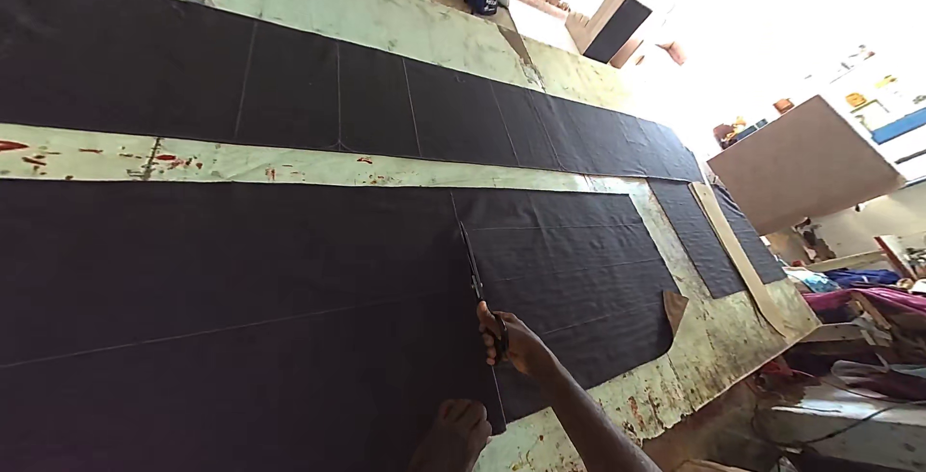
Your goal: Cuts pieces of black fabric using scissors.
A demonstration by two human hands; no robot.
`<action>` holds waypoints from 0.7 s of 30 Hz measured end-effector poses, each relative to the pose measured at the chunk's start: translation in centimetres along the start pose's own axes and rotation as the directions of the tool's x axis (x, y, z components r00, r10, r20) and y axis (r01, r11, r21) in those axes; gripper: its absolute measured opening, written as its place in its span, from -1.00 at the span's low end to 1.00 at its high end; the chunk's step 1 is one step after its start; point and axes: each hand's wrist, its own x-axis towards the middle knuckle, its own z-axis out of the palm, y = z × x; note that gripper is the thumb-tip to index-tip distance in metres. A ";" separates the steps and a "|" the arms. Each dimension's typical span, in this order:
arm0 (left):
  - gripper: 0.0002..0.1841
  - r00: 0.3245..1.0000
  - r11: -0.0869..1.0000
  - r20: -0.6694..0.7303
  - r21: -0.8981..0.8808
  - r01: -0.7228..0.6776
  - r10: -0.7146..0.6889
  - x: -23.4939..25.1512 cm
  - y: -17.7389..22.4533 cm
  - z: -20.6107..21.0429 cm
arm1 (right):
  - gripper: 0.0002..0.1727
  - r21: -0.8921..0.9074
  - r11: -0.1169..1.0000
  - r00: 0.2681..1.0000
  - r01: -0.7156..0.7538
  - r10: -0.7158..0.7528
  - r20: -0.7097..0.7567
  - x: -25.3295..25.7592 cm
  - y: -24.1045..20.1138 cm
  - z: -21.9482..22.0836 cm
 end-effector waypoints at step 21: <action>-0.73 1.000 0.997 -0.021 -0.077 0.008 -0.010 0.4 -0.1 -0.2 | -0.53 -0.062 0.998 0.999 0.013 -0.016 -0.034 3.2 -3.2 0.3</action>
